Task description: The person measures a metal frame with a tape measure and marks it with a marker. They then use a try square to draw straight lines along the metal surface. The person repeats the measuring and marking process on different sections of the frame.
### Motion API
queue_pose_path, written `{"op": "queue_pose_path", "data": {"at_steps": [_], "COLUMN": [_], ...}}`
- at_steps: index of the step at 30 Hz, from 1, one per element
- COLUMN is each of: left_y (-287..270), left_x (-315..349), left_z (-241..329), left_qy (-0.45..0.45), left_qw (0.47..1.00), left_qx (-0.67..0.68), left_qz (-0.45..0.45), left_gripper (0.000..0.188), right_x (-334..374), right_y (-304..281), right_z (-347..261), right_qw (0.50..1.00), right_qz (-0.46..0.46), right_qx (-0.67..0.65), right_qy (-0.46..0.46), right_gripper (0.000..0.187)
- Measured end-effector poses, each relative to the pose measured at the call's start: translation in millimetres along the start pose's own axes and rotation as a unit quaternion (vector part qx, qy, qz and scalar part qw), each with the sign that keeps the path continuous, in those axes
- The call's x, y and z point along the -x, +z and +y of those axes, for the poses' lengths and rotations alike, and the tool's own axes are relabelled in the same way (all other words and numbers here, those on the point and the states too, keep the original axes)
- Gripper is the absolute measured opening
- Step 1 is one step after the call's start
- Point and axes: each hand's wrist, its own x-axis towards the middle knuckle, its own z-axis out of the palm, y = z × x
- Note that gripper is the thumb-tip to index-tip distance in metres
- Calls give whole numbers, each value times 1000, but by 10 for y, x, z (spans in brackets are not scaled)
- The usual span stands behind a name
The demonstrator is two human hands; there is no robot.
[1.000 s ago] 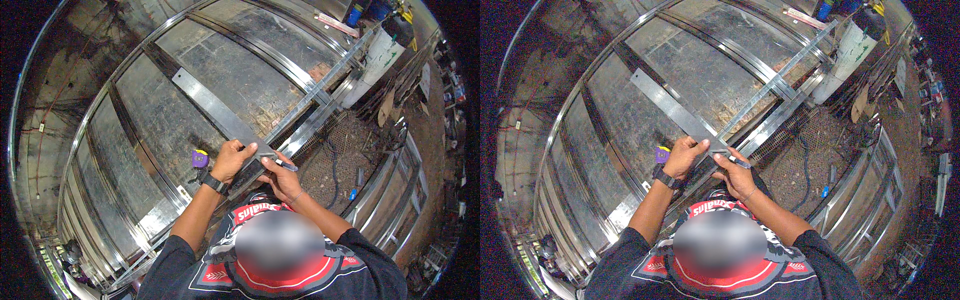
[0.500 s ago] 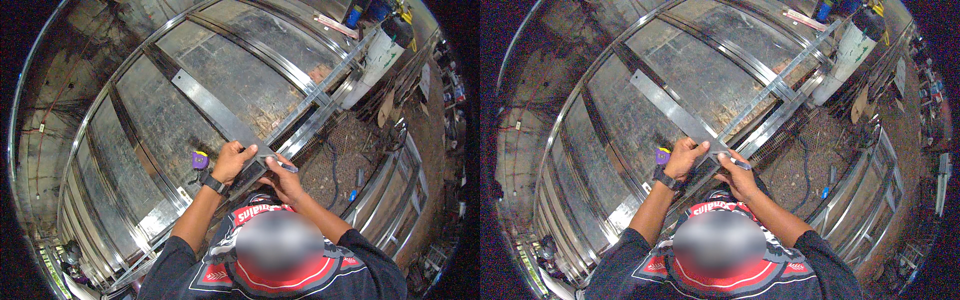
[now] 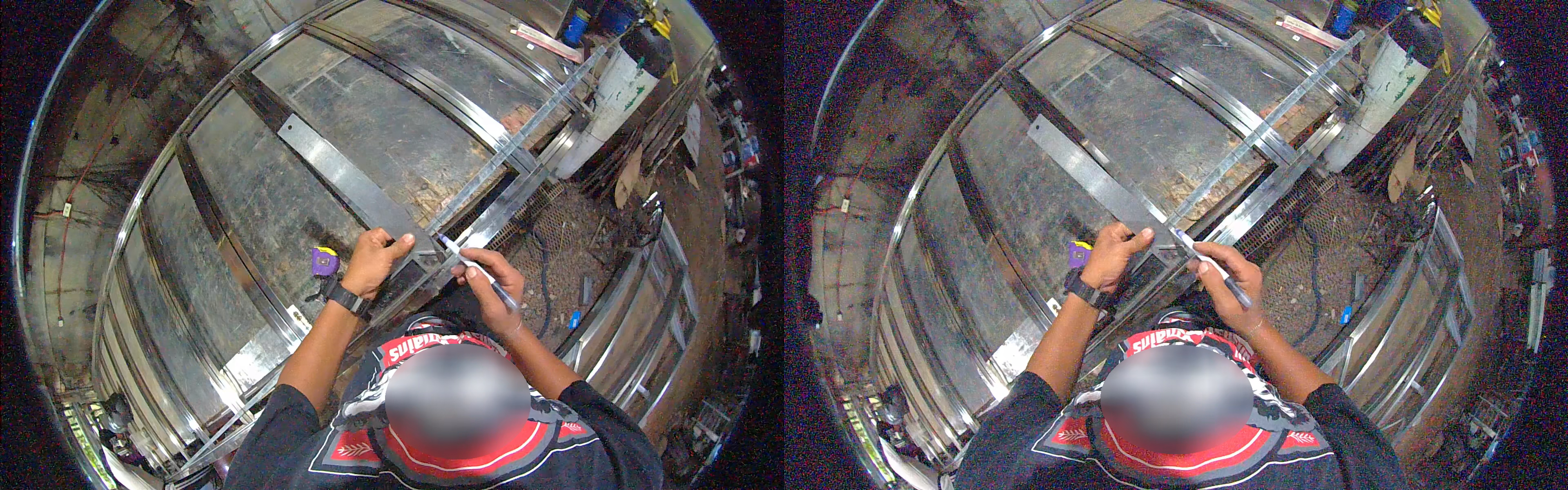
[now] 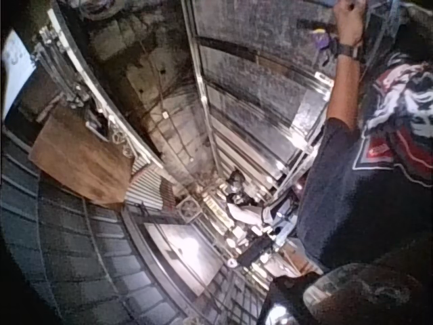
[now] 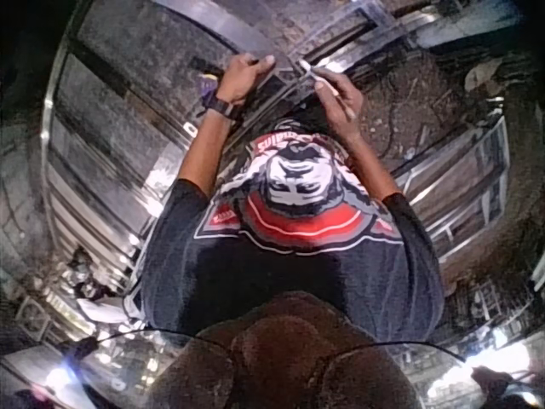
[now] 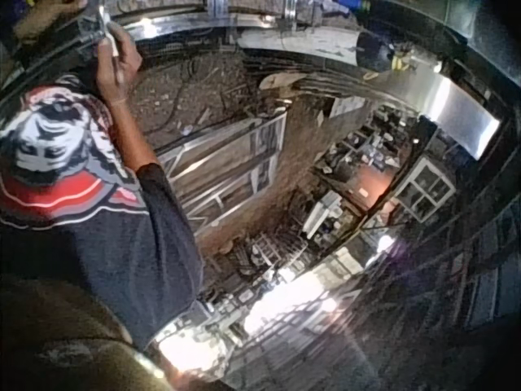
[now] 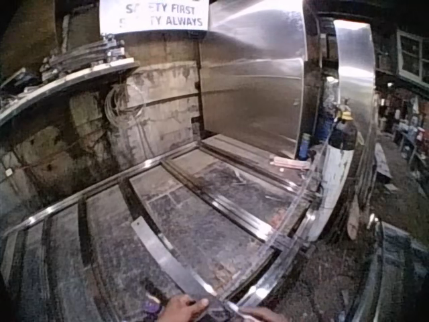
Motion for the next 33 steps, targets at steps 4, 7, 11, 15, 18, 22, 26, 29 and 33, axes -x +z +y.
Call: {"op": "queue_pose_path", "data": {"at_steps": [4, 7, 11, 15, 18, 22, 26, 29, 33], "left_y": [35, 35, -15, 19, -14, -6, -8, -45, -162], "left_x": [87, 34, 4, 71, 54, 58, 52, 44, 116], "left_z": [190, 79, 31, 141, 122, 141, 114, 112, 222], "left_qy": [-20, -5, -18, -18, -17, -17, -20, -28, -41], "left_qw": [1000, 997, 997, 996, 998, 995, 995, 995, 984], "left_qx": [19, 78, 61, 74, 48, 83, 88, 81, 159], "left_qz": [-11, -29, -39, -42, -41, -53, -52, -58, -75], "left_gripper": [26, 26, 24, 23, 23, 21, 22, 22, 24], "right_x": [-52, -62, -69, -45, 55, 82, -23, -58, -80], "right_y": [0, 24, 40, -30, -123, -28, 164, 390, 454], "right_z": [46, 74, 71, -18, -81, 74, 340, 311, 331], "right_qw": [999, 999, 999, 998, 997, 991, 952, 926, 923], "right_qz": [-12, -18, -12, -27, -16, 102, 66, 53, 22], "right_qx": [-15, -26, -29, 41, 57, -33, -186, -221, -248], "right_qy": [35, 39, 39, 42, 59, 82, 236, 303, 292], "right_gripper": [30, 29, 28, 27, 27, 31, 40, 35, 36]}}
